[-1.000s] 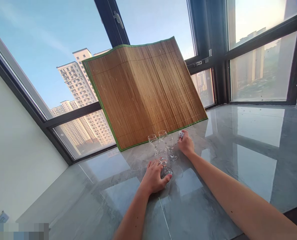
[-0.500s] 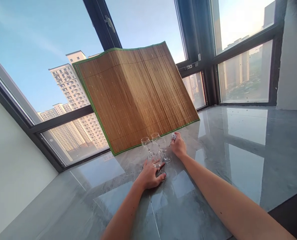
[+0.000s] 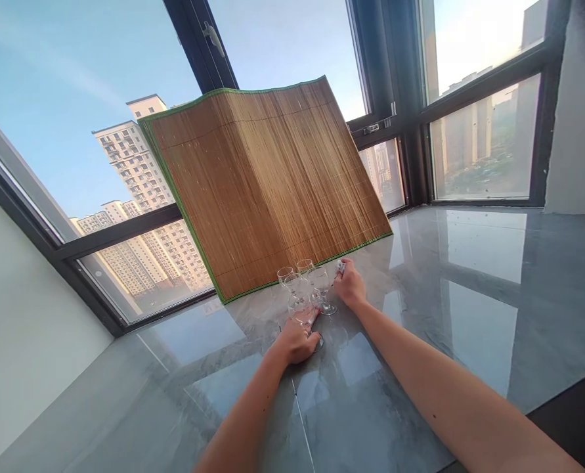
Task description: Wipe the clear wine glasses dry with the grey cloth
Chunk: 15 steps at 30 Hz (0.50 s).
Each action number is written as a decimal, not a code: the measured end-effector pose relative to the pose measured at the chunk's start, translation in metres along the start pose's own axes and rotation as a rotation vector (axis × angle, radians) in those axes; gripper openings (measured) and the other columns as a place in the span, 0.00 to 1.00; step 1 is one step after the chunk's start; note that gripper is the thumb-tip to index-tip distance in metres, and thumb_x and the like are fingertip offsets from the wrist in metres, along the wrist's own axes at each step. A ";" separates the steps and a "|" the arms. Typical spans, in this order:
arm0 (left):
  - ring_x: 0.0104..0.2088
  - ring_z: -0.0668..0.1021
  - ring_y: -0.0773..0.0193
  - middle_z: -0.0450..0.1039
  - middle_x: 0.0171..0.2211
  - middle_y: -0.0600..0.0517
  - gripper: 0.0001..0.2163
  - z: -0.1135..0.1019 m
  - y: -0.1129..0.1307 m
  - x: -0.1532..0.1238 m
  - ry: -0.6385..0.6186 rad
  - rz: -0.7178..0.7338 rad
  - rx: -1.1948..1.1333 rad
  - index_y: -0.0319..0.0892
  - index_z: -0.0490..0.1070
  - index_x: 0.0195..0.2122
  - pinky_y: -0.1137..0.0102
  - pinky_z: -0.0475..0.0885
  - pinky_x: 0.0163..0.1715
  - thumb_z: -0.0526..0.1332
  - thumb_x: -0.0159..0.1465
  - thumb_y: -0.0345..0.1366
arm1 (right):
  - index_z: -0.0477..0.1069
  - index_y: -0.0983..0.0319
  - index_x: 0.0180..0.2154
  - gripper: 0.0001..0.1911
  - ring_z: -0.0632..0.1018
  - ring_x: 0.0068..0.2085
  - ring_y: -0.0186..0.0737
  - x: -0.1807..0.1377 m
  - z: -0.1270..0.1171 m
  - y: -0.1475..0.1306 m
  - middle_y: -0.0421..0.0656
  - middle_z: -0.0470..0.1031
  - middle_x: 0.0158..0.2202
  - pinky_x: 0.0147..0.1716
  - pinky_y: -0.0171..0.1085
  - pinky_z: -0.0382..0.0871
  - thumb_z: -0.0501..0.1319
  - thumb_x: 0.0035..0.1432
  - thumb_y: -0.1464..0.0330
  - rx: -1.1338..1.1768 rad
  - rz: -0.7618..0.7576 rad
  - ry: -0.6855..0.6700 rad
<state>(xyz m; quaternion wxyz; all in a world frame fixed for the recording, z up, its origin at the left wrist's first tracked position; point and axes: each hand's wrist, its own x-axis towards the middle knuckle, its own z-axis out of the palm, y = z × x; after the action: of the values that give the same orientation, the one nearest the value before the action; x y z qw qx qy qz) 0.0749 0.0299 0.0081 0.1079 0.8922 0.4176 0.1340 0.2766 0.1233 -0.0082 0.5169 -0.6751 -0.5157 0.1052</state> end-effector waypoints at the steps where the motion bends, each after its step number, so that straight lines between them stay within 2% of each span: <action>1: 0.68 0.52 0.55 0.52 0.67 0.52 0.32 -0.002 0.000 -0.004 -0.010 -0.007 -0.011 0.45 0.52 0.67 0.59 0.46 0.67 0.54 0.60 0.37 | 0.61 0.61 0.55 0.20 0.76 0.41 0.45 0.000 0.000 0.000 0.49 0.76 0.45 0.36 0.37 0.61 0.52 0.60 0.70 0.001 -0.002 0.001; 8: 0.68 0.50 0.53 0.44 0.69 0.49 0.34 -0.021 -0.015 -0.054 -0.060 -0.076 -0.002 0.41 0.47 0.69 0.57 0.45 0.67 0.53 0.60 0.37 | 0.60 0.61 0.55 0.20 0.76 0.38 0.45 0.000 0.001 0.001 0.50 0.76 0.44 0.34 0.38 0.60 0.52 0.61 0.70 -0.018 0.001 -0.015; 11: 0.68 0.51 0.53 0.44 0.69 0.50 0.34 -0.030 -0.032 -0.078 -0.029 -0.116 0.013 0.43 0.48 0.68 0.57 0.46 0.67 0.53 0.60 0.35 | 0.61 0.61 0.55 0.20 0.76 0.39 0.47 0.000 0.001 0.001 0.50 0.76 0.45 0.34 0.38 0.60 0.52 0.61 0.70 -0.024 -0.006 -0.014; 15: 0.68 0.51 0.54 0.46 0.68 0.51 0.32 -0.038 -0.067 -0.102 0.012 -0.195 0.002 0.46 0.49 0.68 0.57 0.46 0.67 0.53 0.61 0.35 | 0.61 0.61 0.54 0.19 0.76 0.39 0.47 0.000 0.001 0.001 0.51 0.76 0.44 0.33 0.37 0.59 0.52 0.61 0.70 -0.012 -0.017 -0.018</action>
<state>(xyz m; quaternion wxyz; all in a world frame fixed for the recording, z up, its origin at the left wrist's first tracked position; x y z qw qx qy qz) -0.0487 -0.0037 0.0080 0.1168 0.8467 0.5032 0.1278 0.2763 0.1238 -0.0097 0.5091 -0.6727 -0.5267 0.1039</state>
